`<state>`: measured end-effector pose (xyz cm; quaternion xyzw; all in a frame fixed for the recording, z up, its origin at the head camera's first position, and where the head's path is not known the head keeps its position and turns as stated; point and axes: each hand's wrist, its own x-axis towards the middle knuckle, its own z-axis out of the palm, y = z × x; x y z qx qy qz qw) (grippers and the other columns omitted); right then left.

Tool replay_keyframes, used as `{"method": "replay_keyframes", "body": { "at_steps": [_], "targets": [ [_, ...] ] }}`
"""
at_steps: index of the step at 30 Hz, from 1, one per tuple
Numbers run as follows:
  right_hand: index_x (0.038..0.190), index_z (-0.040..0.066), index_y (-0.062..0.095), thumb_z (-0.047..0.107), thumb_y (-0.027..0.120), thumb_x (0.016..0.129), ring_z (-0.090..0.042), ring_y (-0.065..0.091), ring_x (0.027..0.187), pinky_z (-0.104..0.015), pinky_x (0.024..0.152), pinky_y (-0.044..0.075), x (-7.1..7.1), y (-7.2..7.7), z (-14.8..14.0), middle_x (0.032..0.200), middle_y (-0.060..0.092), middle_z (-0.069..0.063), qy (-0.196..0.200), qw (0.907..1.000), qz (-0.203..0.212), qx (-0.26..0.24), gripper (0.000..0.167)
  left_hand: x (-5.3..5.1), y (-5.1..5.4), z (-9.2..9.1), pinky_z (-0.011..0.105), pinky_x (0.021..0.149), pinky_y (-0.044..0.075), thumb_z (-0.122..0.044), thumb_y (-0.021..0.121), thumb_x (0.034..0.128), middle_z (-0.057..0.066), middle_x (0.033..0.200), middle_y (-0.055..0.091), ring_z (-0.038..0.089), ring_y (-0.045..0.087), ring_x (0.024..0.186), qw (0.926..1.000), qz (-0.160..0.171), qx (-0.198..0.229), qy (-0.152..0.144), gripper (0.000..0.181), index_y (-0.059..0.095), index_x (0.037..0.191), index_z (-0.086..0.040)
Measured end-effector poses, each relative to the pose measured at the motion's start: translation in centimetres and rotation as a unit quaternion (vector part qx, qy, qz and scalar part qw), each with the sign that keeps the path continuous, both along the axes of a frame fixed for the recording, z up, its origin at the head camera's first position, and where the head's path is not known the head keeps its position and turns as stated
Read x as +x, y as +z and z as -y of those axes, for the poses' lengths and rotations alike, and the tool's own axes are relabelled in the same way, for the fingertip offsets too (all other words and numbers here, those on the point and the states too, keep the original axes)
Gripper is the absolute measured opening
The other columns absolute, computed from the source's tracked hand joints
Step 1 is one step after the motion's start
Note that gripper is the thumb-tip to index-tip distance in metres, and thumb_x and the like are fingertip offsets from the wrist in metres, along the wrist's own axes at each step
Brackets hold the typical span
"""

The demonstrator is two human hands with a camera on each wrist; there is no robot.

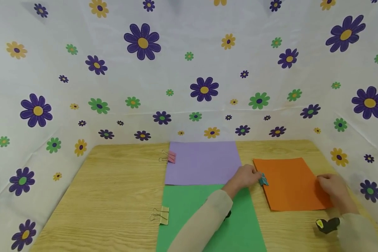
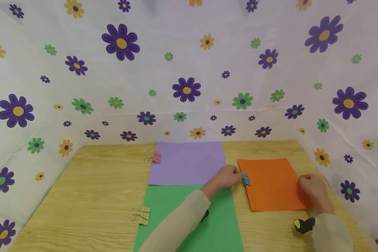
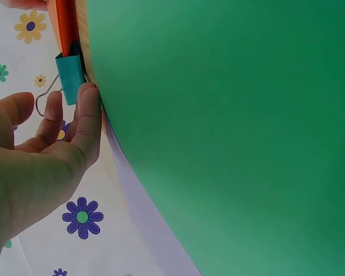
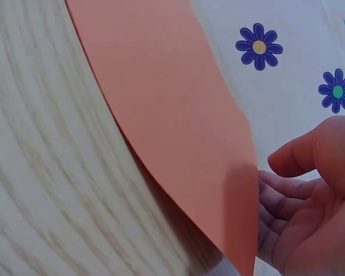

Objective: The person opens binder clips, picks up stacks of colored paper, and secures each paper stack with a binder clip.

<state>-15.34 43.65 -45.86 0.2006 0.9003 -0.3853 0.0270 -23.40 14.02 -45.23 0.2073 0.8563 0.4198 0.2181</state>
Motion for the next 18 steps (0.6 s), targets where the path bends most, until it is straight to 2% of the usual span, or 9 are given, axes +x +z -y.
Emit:
{"method": "replay_keyframes", "body": {
  "at_steps": [3,8,11,13,18],
  "targets": [
    [0.132,-0.026,0.039,0.014,0.040,0.100,-0.048,0.045,0.109,-0.049,0.090,0.047,0.0,0.2,0.1,0.132,0.037,-0.045,-0.002,0.9998,-0.006,-0.018,0.051,0.1,0.2,0.3,0.023,0.042,0.018,-0.023,0.053,0.1020,-0.005,0.046,0.022,0.008,0.016,0.040,1.0000,-0.001,0.008,-0.002,0.055,0.031,0.052,-0.016],
    [0.133,-0.026,0.036,0.014,0.038,0.100,-0.050,0.046,0.112,-0.057,0.097,0.045,-0.1,0.5,0.4,0.132,0.038,-0.046,0.008,0.9999,-0.005,-0.012,0.052,0.3,0.5,0.8,0.022,0.042,0.017,-0.019,0.052,0.1010,-0.005,0.047,0.021,0.008,0.015,0.041,0.9999,0.000,0.011,-0.003,0.053,0.030,0.053,-0.017],
    [0.133,-0.025,0.037,0.016,0.039,0.101,-0.047,0.051,0.106,-0.049,0.088,0.051,0.1,0.7,0.6,0.129,0.042,-0.044,0.010,0.9999,-0.001,-0.005,0.052,0.5,0.6,1.1,0.023,0.042,0.019,-0.019,0.051,0.1025,-0.005,0.046,0.023,0.008,0.017,0.041,0.9999,-0.003,0.013,-0.005,0.053,0.032,0.053,-0.017],
    [0.132,-0.026,0.037,0.016,0.038,0.101,-0.047,0.052,0.103,-0.049,0.086,0.052,0.2,0.9,0.7,0.127,0.043,-0.045,0.018,0.9998,-0.002,0.005,0.052,0.5,0.8,1.5,0.023,0.043,0.019,-0.017,0.050,0.1025,-0.005,0.046,0.024,0.009,0.017,0.042,0.9998,-0.006,0.019,-0.004,0.053,0.032,0.052,-0.016],
    [0.132,-0.025,0.037,0.016,0.037,0.101,-0.051,0.049,0.106,-0.059,0.092,0.046,1.0,1.3,1.2,0.129,0.040,-0.046,0.028,0.9988,-0.022,0.032,0.052,-0.1,1.1,2.5,0.026,0.047,0.018,-0.009,0.047,0.0982,-0.005,0.048,0.023,0.010,0.014,0.047,0.9989,-0.021,0.041,0.007,0.048,0.029,0.054,-0.016]
  ]
}}
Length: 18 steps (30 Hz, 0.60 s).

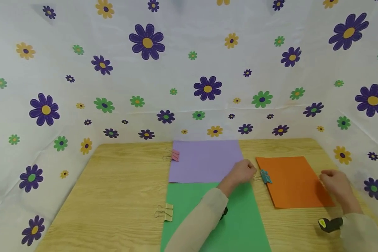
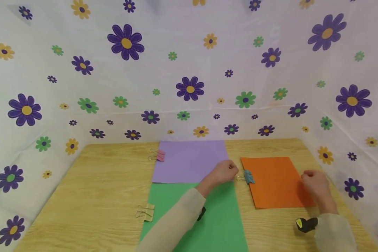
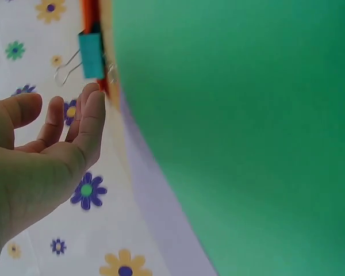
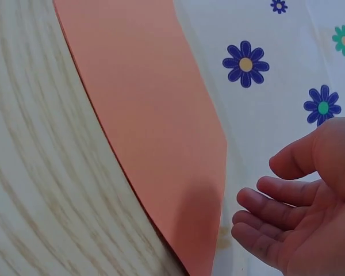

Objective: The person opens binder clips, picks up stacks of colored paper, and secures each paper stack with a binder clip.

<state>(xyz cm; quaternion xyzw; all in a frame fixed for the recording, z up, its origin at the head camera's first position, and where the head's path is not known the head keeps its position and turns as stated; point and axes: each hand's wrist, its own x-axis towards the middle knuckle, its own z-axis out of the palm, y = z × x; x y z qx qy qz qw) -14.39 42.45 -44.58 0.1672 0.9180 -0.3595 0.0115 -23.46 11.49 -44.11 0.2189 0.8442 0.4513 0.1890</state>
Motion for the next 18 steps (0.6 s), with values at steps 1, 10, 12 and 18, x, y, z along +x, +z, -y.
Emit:
{"method": "replay_keyframes", "body": {
  "at_steps": [1,10,12,18],
  "targets": [
    [0.131,-0.025,0.039,0.016,0.037,0.101,-0.052,0.050,0.106,-0.059,0.091,0.047,-0.1,0.0,0.2,0.129,0.041,-0.046,-0.001,0.9999,-0.014,0.007,0.051,-0.2,0.2,0.3,0.026,0.048,0.018,-0.008,0.046,0.0970,-0.005,0.048,0.023,0.010,0.014,0.048,1.0000,-0.004,0.005,0.000,0.047,0.029,0.054,-0.017],
    [0.134,-0.020,0.041,0.017,0.038,0.103,-0.053,0.051,0.108,-0.060,0.087,0.047,-1.4,1.2,2.4,0.129,0.045,-0.042,-0.004,0.9966,-0.080,0.020,0.048,-1.3,2.5,2.6,0.024,0.064,0.041,-0.016,0.050,0.0982,-0.003,0.085,0.061,0.010,0.048,0.068,0.9984,-0.025,0.000,0.051,0.015,0.064,0.097,-0.010],
    [0.134,-0.019,0.041,0.017,0.038,0.103,-0.052,0.050,0.108,-0.059,0.086,0.047,-1.6,1.7,3.1,0.129,0.046,-0.041,-0.003,0.9954,-0.093,0.022,0.047,-1.4,2.9,3.2,0.025,0.069,0.045,-0.018,0.051,0.0991,-0.002,0.095,0.063,0.010,0.053,0.078,0.9978,-0.039,-0.008,0.053,0.015,0.064,0.104,-0.011],
    [0.142,-0.013,0.038,0.020,0.034,0.105,-0.053,0.045,0.120,-0.059,0.089,0.046,-2.8,3.7,6.5,0.138,0.044,-0.037,0.004,0.9926,-0.121,-0.010,0.050,-0.8,4.8,6.7,0.032,0.082,0.050,-0.019,0.050,0.1011,0.003,0.105,0.064,0.017,0.059,0.097,0.9923,-0.109,-0.034,0.049,0.016,0.062,0.108,-0.010]
  ]
}}
